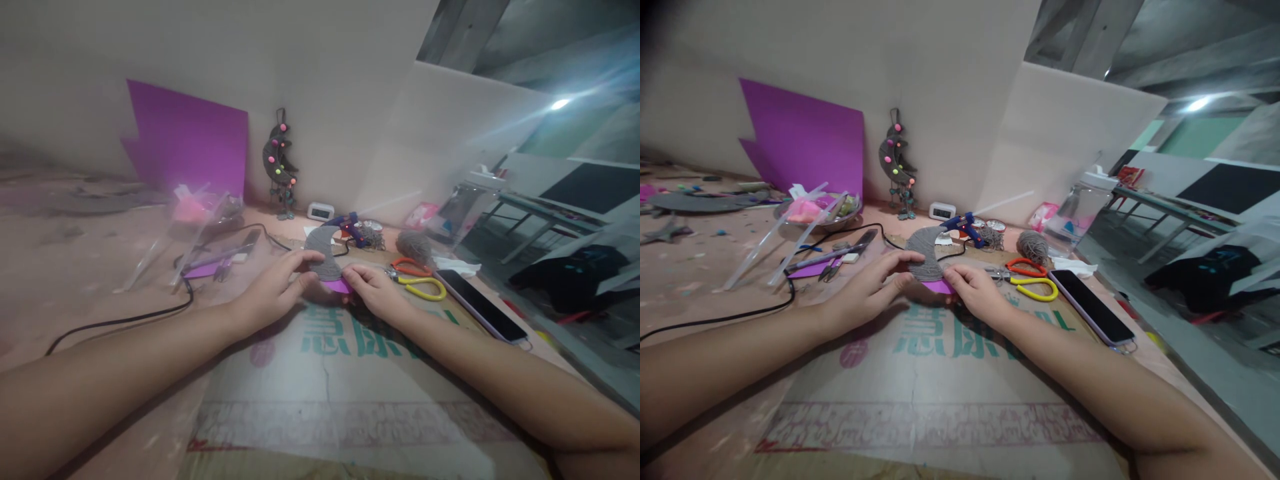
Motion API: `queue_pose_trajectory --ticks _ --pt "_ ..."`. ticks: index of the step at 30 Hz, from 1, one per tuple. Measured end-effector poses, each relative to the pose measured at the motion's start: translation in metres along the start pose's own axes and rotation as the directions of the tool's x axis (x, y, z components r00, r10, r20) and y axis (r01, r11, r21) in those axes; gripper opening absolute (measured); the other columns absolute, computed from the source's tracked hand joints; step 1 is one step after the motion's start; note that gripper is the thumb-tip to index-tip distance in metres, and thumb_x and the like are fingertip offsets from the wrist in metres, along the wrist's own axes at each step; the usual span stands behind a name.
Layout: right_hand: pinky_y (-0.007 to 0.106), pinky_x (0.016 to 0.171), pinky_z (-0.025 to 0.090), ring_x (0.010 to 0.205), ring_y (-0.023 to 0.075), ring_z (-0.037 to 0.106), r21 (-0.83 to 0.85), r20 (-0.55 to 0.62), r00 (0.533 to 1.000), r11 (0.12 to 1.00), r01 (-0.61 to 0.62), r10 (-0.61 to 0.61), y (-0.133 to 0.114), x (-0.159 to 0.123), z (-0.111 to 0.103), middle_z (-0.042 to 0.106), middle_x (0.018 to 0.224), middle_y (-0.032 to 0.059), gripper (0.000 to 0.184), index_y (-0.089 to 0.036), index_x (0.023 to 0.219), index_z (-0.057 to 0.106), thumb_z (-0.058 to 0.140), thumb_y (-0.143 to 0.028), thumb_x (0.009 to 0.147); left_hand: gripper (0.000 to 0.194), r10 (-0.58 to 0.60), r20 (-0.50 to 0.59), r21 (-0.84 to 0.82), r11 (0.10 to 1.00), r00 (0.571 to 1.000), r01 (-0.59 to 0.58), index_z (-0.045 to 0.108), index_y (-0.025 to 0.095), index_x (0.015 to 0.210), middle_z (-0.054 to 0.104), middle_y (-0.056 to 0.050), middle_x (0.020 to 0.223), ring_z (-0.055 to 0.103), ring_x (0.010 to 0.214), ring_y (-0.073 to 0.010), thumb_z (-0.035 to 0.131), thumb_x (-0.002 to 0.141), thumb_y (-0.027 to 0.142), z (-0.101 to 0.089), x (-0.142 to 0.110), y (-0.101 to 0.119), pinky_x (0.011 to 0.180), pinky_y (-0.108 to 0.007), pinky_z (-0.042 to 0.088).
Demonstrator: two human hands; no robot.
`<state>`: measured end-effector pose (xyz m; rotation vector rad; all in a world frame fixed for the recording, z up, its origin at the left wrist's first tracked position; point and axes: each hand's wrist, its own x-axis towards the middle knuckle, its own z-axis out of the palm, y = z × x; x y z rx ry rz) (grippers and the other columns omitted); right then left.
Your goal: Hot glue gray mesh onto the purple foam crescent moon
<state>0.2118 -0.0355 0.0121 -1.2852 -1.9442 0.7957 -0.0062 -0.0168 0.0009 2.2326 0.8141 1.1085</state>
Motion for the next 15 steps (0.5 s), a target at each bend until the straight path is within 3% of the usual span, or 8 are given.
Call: queue_pose_trajectory --ticks 7,15 --pt "0.023 0.055 0.037 0.057 0.0116 0.047 -0.106 -0.047 0.997 0.993 0.051 -0.056 0.0011 0.0025 -0.0025 0.05 0.06 -0.0025 0.035 -0.018 0.065 0.051 0.044 -0.041 0.091 0.024 -0.229 -0.018 -0.267 0.939 0.973 0.216 0.054 0.016 0.108 0.061 -0.007 0.107 0.059 0.091 -0.0163 0.045 0.091 0.03 0.0023 0.0026 -0.0005 0.077 -0.028 0.047" --pt "0.022 0.056 0.032 0.058 0.0104 0.043 -0.133 -0.139 0.988 0.99 0.05 -0.068 0.007 0.0055 -0.0037 0.047 0.062 -0.0035 0.031 -0.018 0.066 0.053 0.045 -0.037 0.09 0.023 -0.23 -0.018 -0.302 0.929 0.973 0.214 0.056 0.016 0.107 0.062 -0.006 0.103 0.059 0.089 -0.016 0.047 0.089 0.029 0.004 0.0036 -0.0034 0.075 -0.027 0.047"
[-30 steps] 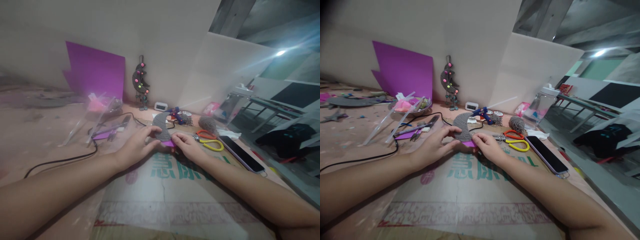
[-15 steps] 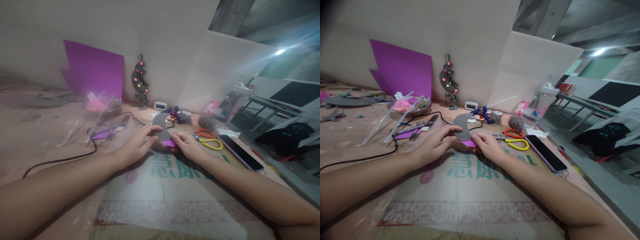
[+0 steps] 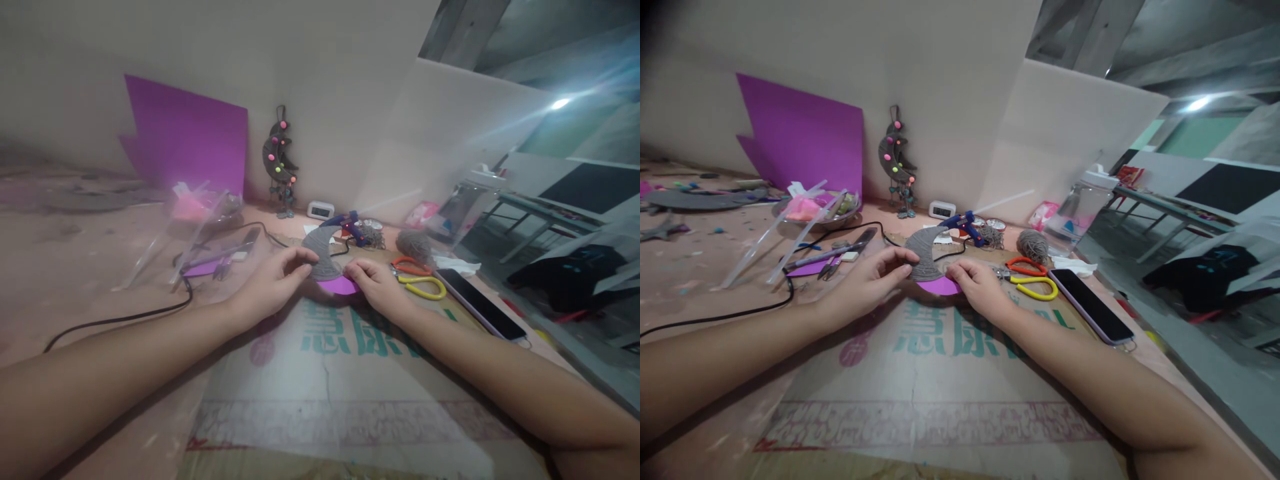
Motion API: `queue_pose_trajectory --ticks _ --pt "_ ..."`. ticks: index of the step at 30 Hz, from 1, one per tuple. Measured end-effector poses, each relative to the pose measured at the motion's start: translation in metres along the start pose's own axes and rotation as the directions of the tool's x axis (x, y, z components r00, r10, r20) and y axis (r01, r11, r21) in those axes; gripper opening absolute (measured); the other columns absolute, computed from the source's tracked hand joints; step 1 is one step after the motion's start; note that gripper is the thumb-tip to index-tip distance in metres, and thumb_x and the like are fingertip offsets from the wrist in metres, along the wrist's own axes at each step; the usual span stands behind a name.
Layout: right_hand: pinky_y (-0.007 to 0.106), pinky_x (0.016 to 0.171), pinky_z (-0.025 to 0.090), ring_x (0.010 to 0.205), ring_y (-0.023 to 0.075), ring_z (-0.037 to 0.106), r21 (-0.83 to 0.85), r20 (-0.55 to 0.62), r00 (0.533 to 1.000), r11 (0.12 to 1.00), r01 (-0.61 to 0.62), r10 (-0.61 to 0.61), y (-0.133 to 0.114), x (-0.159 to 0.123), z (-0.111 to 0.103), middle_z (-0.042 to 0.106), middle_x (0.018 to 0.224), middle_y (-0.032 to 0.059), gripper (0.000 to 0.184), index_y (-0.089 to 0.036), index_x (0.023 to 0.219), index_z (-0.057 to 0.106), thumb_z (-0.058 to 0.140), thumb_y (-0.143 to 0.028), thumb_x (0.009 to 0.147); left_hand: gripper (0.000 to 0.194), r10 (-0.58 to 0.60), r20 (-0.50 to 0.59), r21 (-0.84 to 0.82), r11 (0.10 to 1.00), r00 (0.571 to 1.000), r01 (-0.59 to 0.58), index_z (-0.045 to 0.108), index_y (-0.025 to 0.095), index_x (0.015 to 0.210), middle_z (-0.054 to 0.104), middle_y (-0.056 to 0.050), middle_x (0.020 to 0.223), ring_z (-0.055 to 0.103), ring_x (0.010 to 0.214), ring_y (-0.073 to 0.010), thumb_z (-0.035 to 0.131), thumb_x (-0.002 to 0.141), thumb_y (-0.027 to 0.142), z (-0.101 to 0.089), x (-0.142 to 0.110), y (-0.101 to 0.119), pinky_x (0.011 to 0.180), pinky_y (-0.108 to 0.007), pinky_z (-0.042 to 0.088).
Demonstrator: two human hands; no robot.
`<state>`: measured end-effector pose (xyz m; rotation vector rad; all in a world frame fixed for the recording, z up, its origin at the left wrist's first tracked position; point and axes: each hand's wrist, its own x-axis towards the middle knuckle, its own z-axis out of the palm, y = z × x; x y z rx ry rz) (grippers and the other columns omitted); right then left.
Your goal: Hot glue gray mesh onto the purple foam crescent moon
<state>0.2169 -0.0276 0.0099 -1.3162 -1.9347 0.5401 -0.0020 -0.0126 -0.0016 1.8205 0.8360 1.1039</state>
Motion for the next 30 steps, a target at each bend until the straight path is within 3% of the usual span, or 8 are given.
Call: queue_pose_trajectory --ticks 6,12,22,30 --pt "0.022 0.055 0.033 0.06 0.0109 0.045 0.001 0.035 0.999 1.0 0.012 -0.012 -0.0016 -0.0015 0.0 0.05 0.064 -0.0021 0.032 -0.017 0.069 0.055 0.044 -0.038 0.091 0.026 0.013 0.039 0.08 0.997 0.999 -0.016 0.056 0.019 0.111 0.063 -0.005 0.102 0.06 0.093 -0.0174 0.048 0.088 0.027 0.0003 -0.0022 0.001 0.081 -0.031 0.048" --pt "0.022 0.057 0.035 0.062 0.0117 0.047 -0.006 0.044 0.999 1.0 0.029 -0.029 -0.0016 -0.0013 0.0004 0.051 0.065 -0.0013 0.032 -0.017 0.07 0.055 0.043 -0.038 0.091 0.035 0.132 0.071 0.195 0.97 0.989 -0.143 0.052 0.02 0.115 0.06 -0.005 0.111 0.059 0.1 -0.0181 0.057 0.08 0.02 0.002 -0.0029 -0.0024 0.092 -0.034 0.046" --pt "0.022 0.055 0.032 0.06 0.0112 0.044 -0.014 0.052 0.998 0.999 0.032 -0.031 -0.0034 -0.002 0.0002 0.048 0.063 -0.0019 0.032 -0.017 0.068 0.053 0.044 -0.039 0.09 0.017 0.196 0.111 0.295 0.93 0.974 -0.22 0.057 0.019 0.097 0.061 -0.002 0.096 0.058 0.091 -0.0154 0.057 0.081 0.024 -0.0003 -0.0034 0.0034 0.084 -0.031 0.047" --pt "0.022 0.056 0.033 0.061 0.0114 0.044 -0.013 0.044 0.998 0.998 0.055 -0.054 -0.0034 -0.0004 0.0004 0.047 0.063 -0.002 0.03 -0.018 0.067 0.052 0.045 -0.037 0.089 0.014 0.198 0.105 0.291 0.931 0.975 -0.22 0.06 0.019 0.094 0.064 -0.002 0.093 0.06 0.088 -0.0144 0.056 0.08 0.02 0.0011 -0.0032 0.0038 0.082 -0.029 0.048"
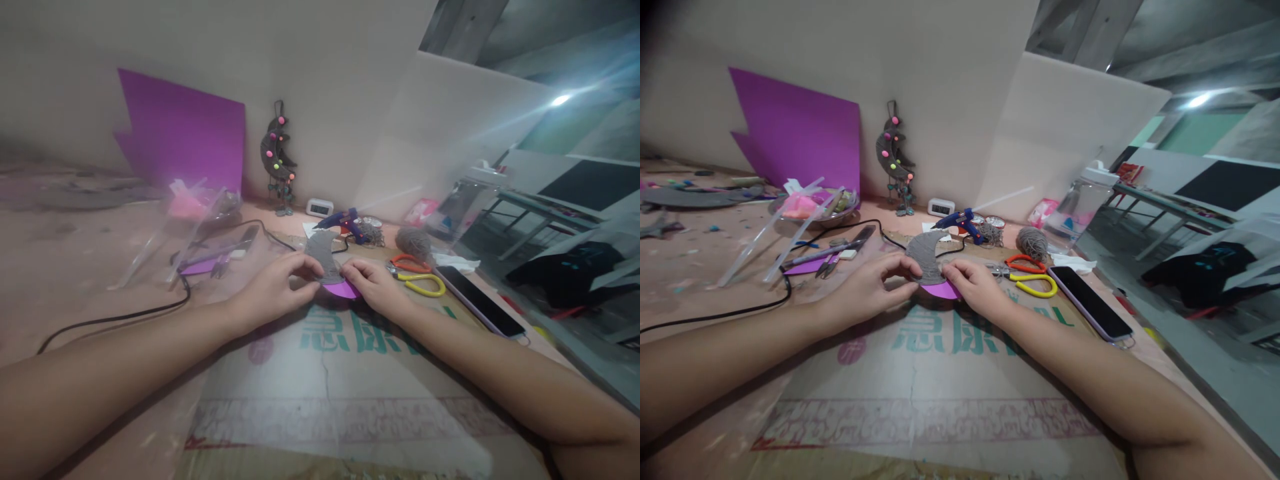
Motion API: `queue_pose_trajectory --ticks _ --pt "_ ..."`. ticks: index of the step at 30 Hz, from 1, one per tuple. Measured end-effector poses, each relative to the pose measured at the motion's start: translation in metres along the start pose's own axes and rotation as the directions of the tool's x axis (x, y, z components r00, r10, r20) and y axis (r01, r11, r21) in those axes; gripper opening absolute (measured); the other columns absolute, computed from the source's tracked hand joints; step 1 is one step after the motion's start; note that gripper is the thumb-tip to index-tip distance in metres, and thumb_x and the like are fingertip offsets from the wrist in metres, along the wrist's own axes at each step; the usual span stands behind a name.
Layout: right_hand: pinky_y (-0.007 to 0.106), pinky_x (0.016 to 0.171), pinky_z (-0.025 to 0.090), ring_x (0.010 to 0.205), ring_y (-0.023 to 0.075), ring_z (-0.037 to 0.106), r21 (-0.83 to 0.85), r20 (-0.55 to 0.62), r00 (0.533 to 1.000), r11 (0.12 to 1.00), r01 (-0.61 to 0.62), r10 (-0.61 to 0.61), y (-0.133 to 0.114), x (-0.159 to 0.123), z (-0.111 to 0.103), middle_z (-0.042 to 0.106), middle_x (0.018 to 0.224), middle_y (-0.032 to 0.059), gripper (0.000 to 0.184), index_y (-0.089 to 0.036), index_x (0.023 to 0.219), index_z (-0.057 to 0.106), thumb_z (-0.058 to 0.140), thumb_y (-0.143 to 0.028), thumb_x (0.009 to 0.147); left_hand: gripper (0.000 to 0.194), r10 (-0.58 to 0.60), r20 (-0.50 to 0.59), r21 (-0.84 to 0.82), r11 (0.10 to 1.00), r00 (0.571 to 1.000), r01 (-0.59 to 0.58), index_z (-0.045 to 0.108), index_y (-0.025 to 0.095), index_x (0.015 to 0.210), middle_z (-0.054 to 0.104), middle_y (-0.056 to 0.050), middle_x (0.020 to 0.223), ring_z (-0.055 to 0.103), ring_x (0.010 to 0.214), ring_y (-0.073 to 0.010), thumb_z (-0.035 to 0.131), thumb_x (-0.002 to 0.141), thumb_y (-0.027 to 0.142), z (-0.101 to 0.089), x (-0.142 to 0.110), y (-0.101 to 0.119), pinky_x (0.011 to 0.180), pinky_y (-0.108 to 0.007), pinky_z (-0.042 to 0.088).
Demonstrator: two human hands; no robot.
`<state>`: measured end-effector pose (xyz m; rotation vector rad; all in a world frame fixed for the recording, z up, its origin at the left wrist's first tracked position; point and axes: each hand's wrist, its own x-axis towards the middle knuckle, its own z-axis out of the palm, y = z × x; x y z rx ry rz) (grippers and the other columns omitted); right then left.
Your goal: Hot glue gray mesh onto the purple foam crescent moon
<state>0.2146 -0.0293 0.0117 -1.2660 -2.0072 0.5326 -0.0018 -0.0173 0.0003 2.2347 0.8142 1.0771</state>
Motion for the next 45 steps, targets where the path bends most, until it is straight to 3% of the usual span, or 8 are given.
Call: queue_pose_trajectory --ticks 10,18,33,37,41,43,45 --pt "0.022 0.056 0.032 0.06 0.0106 0.043 0.002 0.004 1.0 1.0 0.001 -0.001 0.001 0.0 -0.001 0.047 0.063 -0.0026 0.031 -0.017 0.068 0.052 0.045 -0.037 0.09 0.016 -0.084 0.013 -0.088 0.992 0.996 0.085 0.059 0.018 0.094 0.065 -0.002 0.091 0.062 0.085 -0.0136 0.055 0.079 0.018 0.0 0.0 0.002 0.079 -0.027 0.049" --pt "0.021 0.055 0.033 0.058 0.0105 0.045 -0.032 0.003 1.0 0.999 -0.019 0.019 0.005 -0.001 -0.007 0.049 0.06 -0.0032 0.031 -0.017 0.068 0.054 0.046 -0.038 0.09 0.013 -0.231 -0.019 -0.191 0.956 0.973 0.223 0.056 0.017 0.091 0.063 -0.001 0.086 0.062 0.079 -0.0136 0.054 0.078 0.02 -0.005 0.004 0.011 0.072 -0.026 0.05" --pt "0.022 0.055 0.035 0.057 0.0101 0.047 -0.008 -0.034 0.997 0.997 -0.071 0.071 0.007 0.002 -0.005 0.056 0.063 -0.0026 0.027 -0.017 0.071 0.058 0.049 -0.035 0.089 0.011 -0.16 -0.002 -0.21 0.965 0.987 0.156 0.056 0.018 0.089 0.061 -0.001 0.087 0.06 0.081 -0.0138 0.055 0.079 0.021 0.0 0.0 0.008 0.075 -0.029 0.05" --pt "0.024 0.063 0.04 0.066 0.0124 0.053 -0.007 -0.004 0.999 0.999 -0.039 0.039 0.009 0.002 -0.002 0.06 0.071 -0.0007 0.02 -0.017 0.08 0.061 0.053 -0.034 0.086 0.011 -0.171 -0.006 -0.197 0.966 0.985 0.167 0.056 0.017 0.09 0.061 -0.001 0.086 0.06 0.08 -0.014 0.055 0.079 0.021 0.0 0.0 0.009 0.074 -0.028 0.05" --pt "0.027 0.076 0.043 0.083 0.0154 0.056 0.057 -0.198 0.98 0.998 0.012 0.0 0.016 0.004 -0.002 0.061 0.09 0.003 0.02 -0.018 0.099 0.058 0.051 -0.033 0.088 0.012 -0.183 -0.02 -0.225 0.959 0.983 0.174 0.056 0.018 0.092 0.062 -0.002 0.09 0.06 0.082 -0.0148 0.053 0.08 0.019 -0.002 0.0 0.009 0.071 -0.027 0.05" --pt "0.027 0.077 0.043 0.084 0.0157 0.055 0.085 -0.28 0.96 0.996 0.018 0.006 0.019 0.005 -0.003 0.06 0.09 0.0026 0.02 -0.019 0.095 0.056 0.049 -0.036 0.089 0.013 -0.204 -0.014 -0.258 0.946 0.979 0.194 0.056 0.019 0.093 0.062 -0.003 0.092 0.06 0.082 -0.0152 0.051 0.081 0.019 -0.004 0.0 0.009 0.068 -0.026 0.05" --pt "0.027 0.075 0.043 0.08 0.0155 0.055 0.098 -0.266 0.963 0.995 -0.003 0.029 0.021 0.005 -0.005 0.059 0.083 0.0012 0.023 -0.019 0.086 0.055 0.047 -0.04 0.09 0.012 -0.211 -0.015 -0.276 0.94 0.977 0.199 0.056 0.02 0.093 0.062 -0.003 0.092 0.06 0.083 -0.0156 0.049 0.083 0.021 -0.005 -0.001 0.01 0.066 -0.026 0.05"
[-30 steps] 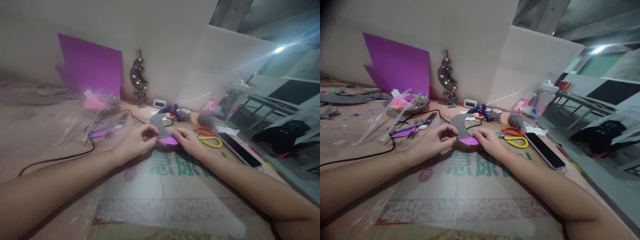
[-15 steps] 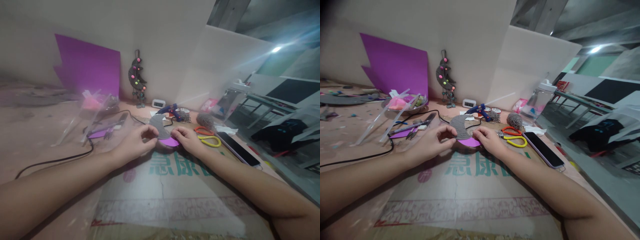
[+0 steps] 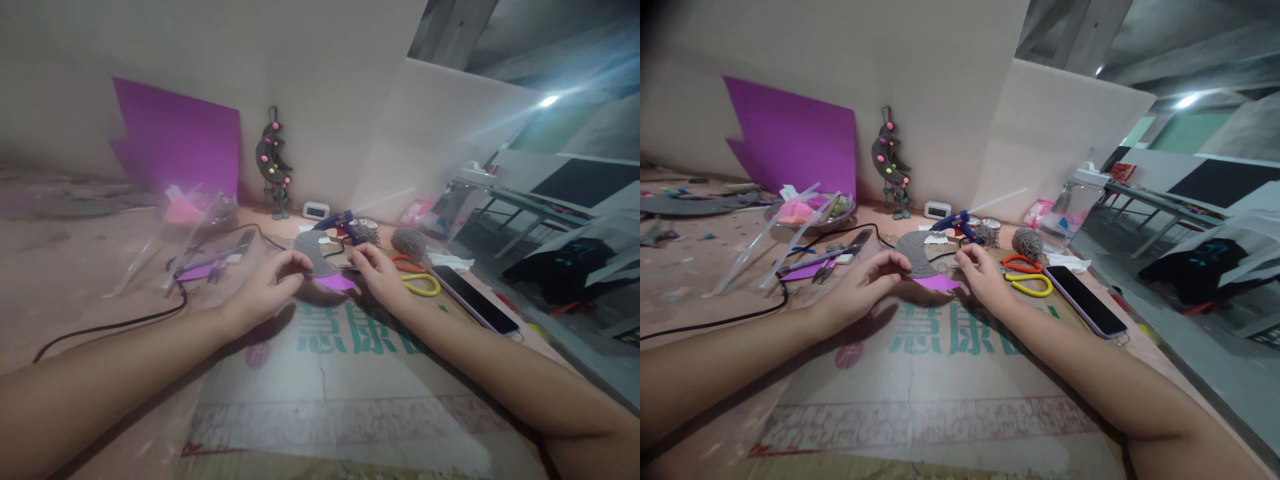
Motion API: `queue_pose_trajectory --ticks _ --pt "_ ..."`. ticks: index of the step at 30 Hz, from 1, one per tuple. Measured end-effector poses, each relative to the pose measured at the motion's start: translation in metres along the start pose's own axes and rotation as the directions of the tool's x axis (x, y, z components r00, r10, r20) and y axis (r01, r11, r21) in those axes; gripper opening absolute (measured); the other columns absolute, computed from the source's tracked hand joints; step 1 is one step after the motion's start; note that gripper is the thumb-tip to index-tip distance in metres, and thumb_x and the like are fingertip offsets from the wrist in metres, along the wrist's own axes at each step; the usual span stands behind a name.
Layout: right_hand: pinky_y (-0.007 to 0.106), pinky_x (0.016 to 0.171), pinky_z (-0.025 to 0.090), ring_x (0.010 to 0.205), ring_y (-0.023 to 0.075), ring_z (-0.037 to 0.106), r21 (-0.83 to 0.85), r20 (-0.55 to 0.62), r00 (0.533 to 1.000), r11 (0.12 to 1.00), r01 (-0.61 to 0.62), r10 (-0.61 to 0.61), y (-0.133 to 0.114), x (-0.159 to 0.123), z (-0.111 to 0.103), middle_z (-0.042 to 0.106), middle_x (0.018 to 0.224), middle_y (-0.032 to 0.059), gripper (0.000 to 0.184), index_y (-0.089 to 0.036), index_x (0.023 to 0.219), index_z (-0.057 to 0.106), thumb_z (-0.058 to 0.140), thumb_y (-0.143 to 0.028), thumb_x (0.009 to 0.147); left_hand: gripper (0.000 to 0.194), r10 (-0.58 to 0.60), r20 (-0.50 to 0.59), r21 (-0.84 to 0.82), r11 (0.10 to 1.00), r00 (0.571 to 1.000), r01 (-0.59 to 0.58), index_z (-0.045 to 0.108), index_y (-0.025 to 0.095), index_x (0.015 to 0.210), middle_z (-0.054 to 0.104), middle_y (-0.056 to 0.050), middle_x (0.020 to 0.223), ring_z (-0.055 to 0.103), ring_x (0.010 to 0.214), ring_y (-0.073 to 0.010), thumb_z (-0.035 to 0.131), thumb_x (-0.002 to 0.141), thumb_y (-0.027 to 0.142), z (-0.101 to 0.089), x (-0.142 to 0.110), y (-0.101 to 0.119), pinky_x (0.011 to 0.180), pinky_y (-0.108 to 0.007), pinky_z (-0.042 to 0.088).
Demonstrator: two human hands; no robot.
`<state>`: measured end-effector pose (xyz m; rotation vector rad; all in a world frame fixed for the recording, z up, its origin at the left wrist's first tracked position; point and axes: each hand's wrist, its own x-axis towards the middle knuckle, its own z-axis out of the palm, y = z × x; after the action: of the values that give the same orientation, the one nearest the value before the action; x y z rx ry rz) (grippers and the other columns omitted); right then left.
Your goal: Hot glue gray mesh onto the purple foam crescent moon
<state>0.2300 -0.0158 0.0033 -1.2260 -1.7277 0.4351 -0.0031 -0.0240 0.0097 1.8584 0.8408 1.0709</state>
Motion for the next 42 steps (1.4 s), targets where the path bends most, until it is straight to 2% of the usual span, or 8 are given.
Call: queue_pose_trajectory --ticks 9,12,20,25,29,31,35,42 --pt "0.026 0.066 0.039 0.069 0.0148 0.051 -0.085 0.256 0.967 0.996 0.012 0.01 -0.02 -0.006 0.0 0.055 0.069 0.0016 0.042 -0.017 0.069 0.056 0.038 -0.046 0.093 0.014 0.095 -0.033 0.079 0.993 0.995 -0.092 0.056 0.019 0.093 0.062 -0.003 0.092 0.059 0.089 -0.0175 0.047 0.089 0.028 0.0 0.003 -0.006 0.07 -0.027 0.049" --pt "0.025 0.062 0.038 0.065 0.0129 0.049 -0.052 0.289 0.957 0.999 0.016 -0.001 -0.023 -0.008 0.002 0.052 0.067 -0.0002 0.037 -0.017 0.067 0.053 0.044 -0.044 0.09 0.015 0.122 -0.02 0.118 0.986 0.992 -0.119 0.056 0.018 0.097 0.06 -0.003 0.095 0.058 0.09 -0.0157 0.045 0.09 0.025 0.0 0.003 -0.011 0.075 -0.027 0.048" --pt "0.022 0.051 0.035 0.053 0.0092 0.042 0.073 0.318 0.941 0.987 -0.144 0.114 -0.018 -0.009 0.005 0.05 0.061 -0.0035 0.028 -0.017 0.071 0.057 0.055 -0.042 0.084 0.025 0.139 0.006 0.169 0.976 0.99 -0.138 0.051 0.02 0.114 0.058 -0.007 0.112 0.056 0.103 -0.0186 0.046 0.09 0.026 0.001 0.001 -0.015 0.086 -0.033 0.048" --pt "0.022 0.055 0.037 0.059 0.0106 0.045 0.025 0.313 0.948 0.998 -0.063 0.052 -0.019 -0.009 0.005 0.051 0.064 -0.0019 0.029 -0.016 0.069 0.056 0.053 -0.04 0.086 0.04 0.115 -0.014 0.001 0.993 0.993 -0.115 0.041 0.021 0.129 0.056 -0.009 0.12 0.056 0.109 -0.0194 0.046 0.09 0.026 0.003 0.004 -0.017 0.09 -0.035 0.049" --pt "0.023 0.06 0.038 0.063 0.0116 0.048 -0.026 0.285 0.959 1.0 0.004 0.003 -0.021 -0.009 0.006 0.054 0.066 -0.0016 0.026 -0.017 0.07 0.058 0.052 -0.036 0.087 0.059 0.043 -0.059 -0.133 0.99 0.997 -0.051 0.026 0.022 0.14 0.062 -0.007 0.106 0.061 0.1 -0.0174 0.052 0.088 0.028 0.002 0.011 -0.023 0.086 -0.033 0.05" --pt "0.023 0.06 0.038 0.063 0.0117 0.049 -0.044 0.285 0.959 0.999 0.028 -0.015 -0.021 -0.009 0.006 0.055 0.067 -0.0018 0.025 -0.017 0.071 0.058 0.051 -0.034 0.088 0.058 0.004 -0.042 -0.132 0.991 0.999 -0.01 0.03 0.02 0.139 0.063 -0.006 0.103 0.062 0.096 -0.0174 0.054 0.087 0.03 0.001 0.014 -0.026 0.084 -0.033 0.051" --pt "0.023 0.063 0.039 0.066 0.0129 0.051 -0.091 0.289 0.956 0.993 0.071 -0.042 -0.018 -0.009 0.006 0.056 0.068 -0.001 0.026 -0.017 0.071 0.059 0.048 -0.033 0.09 0.032 0.012 -0.018 -0.059 0.998 1.0 -0.013 0.056 0.016 0.113 0.064 -0.008 0.107 0.061 0.099 -0.0193 0.054 0.087 0.034 -0.002 0.015 -0.026 0.09 -0.036 0.048" --pt "0.024 0.063 0.041 0.068 0.0141 0.054 -0.087 0.325 0.945 0.996 0.013 0.016 -0.016 -0.007 0.008 0.063 0.075 0.0009 0.025 -0.017 0.081 0.066 0.05 -0.035 0.088 0.027 0.015 -0.02 0.006 1.0 1.0 -0.015 0.059 0.016 0.104 0.066 -0.007 0.102 0.061 0.095 -0.0193 0.054 0.087 0.036 -0.003 0.013 -0.024 0.087 -0.035 0.047"
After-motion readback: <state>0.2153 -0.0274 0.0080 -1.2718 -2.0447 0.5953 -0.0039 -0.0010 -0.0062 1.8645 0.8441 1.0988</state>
